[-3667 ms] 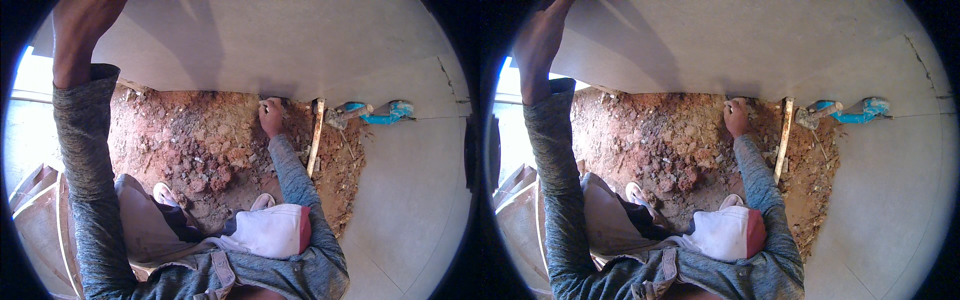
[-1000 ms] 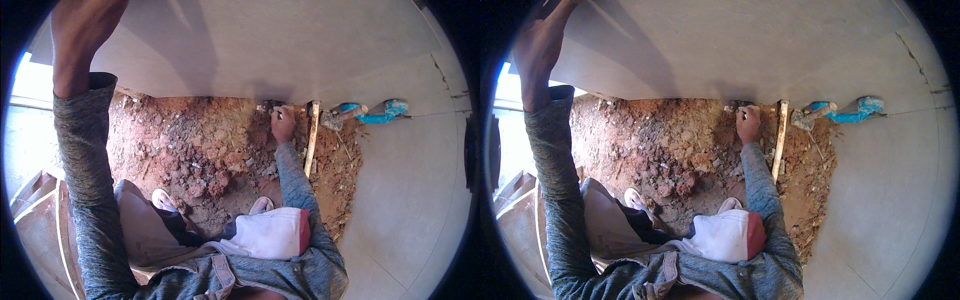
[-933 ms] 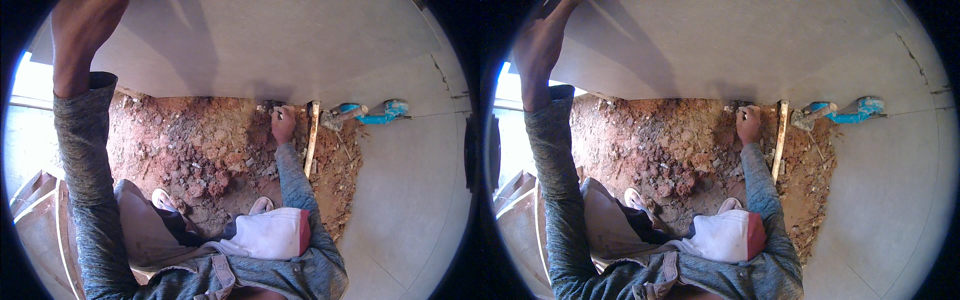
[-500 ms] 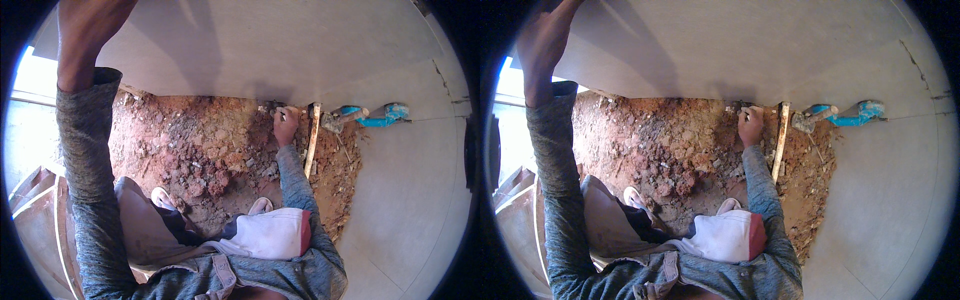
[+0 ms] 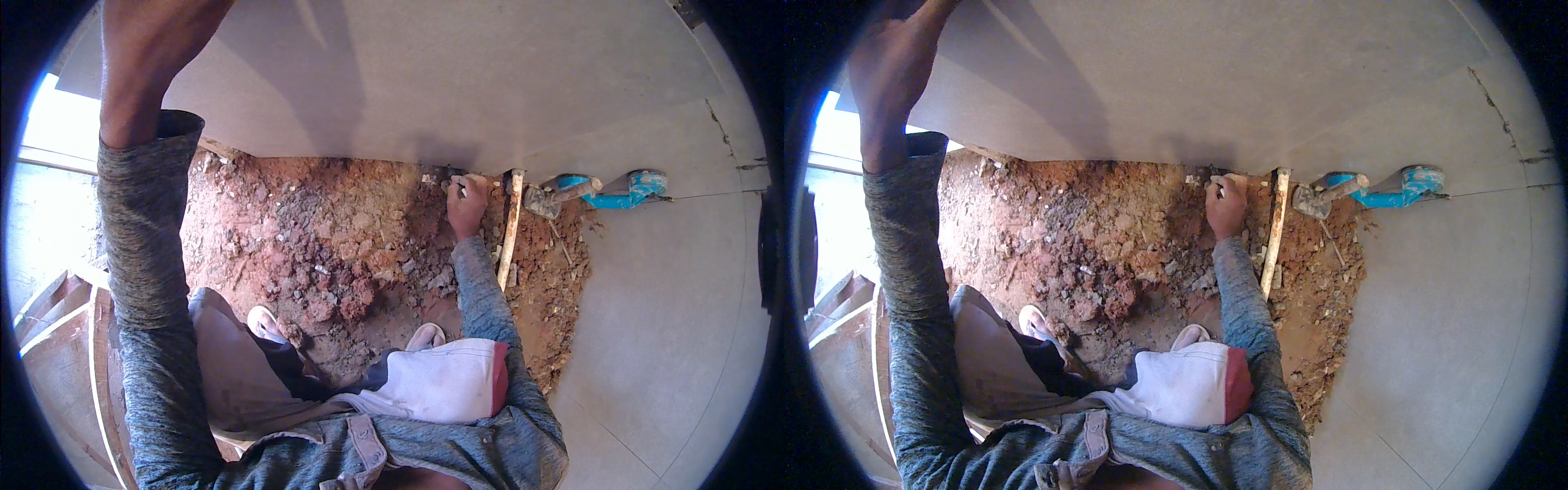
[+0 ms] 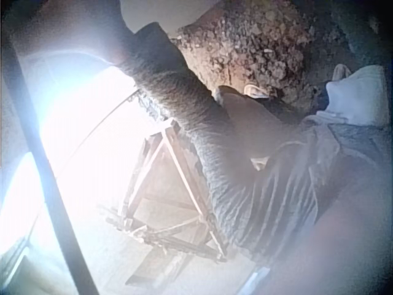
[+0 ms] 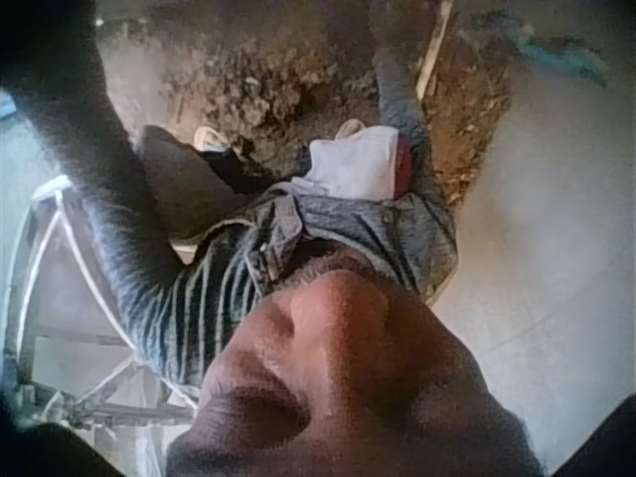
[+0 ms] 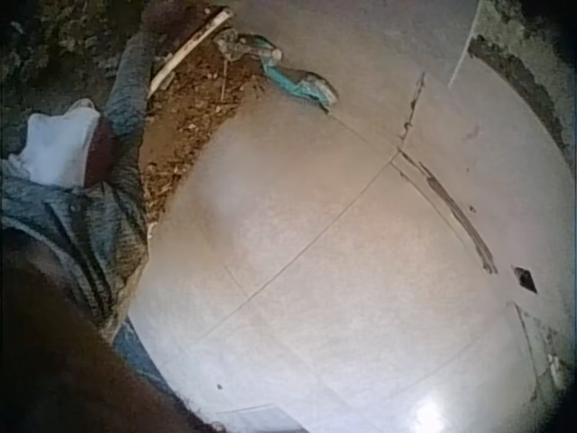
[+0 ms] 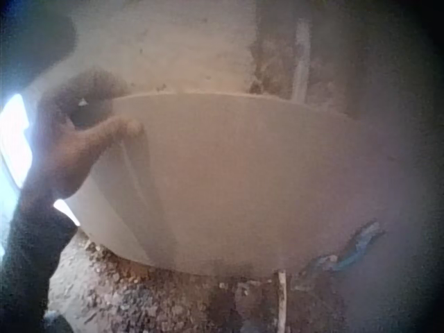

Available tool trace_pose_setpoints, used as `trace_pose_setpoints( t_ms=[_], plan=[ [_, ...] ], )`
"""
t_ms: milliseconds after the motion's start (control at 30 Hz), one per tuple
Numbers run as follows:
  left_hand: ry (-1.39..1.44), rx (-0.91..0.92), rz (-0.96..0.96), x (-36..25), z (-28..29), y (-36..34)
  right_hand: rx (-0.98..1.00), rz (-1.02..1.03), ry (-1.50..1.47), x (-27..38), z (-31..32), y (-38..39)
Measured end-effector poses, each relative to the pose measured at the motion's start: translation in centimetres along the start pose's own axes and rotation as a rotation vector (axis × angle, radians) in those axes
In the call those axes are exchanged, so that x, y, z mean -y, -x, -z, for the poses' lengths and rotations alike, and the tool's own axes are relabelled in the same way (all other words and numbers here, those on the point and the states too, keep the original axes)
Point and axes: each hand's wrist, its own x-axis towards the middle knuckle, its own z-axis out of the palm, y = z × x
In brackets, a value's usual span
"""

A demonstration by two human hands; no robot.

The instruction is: The person picks up a large tile from a stack, carries it into a small room, and holds it against the wall near plumbing pipes while using a marker to draw a cutting line on the tile surface.

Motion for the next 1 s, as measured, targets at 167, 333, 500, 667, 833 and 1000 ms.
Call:
trace_pose_setpoints(
  t_ms=[167, 333, 500, 667, 833, 1000],
  plan=[
    [-0.068, 0.068, 0.056, -1.2, 1.3, -0.7, 0.059, -0.072, 0.025, 0.7, -0.8, -0.1],
    [-0.058, 0.090, 0.071, -1.5, 1.5, -0.9, 0.049, -0.086, -0.001, 0.1, -0.6, 0.0],
    [-0.182, -0.072, -0.007, -0.1, -0.6, 0.1, 0.016, -0.032, 0.006, -0.2, -0.1, 0.2],
    [-0.094, 0.010, -0.086, 1.3, 0.7, 0.1, 0.002, -0.011, 0.009, 0.9, 0.1, 0.2],
    [-0.135, -0.024, 0.116, 0.3, 0.5, -0.3, -0.038, -0.203, -0.065, 0.3, 0.6, 1.2],
    [-0.154, 0.088, 0.053, 3.1, 1.3, -0.4, -0.040, -0.573, -0.264, 1.9, 2.7, 0.4]
  ],
)
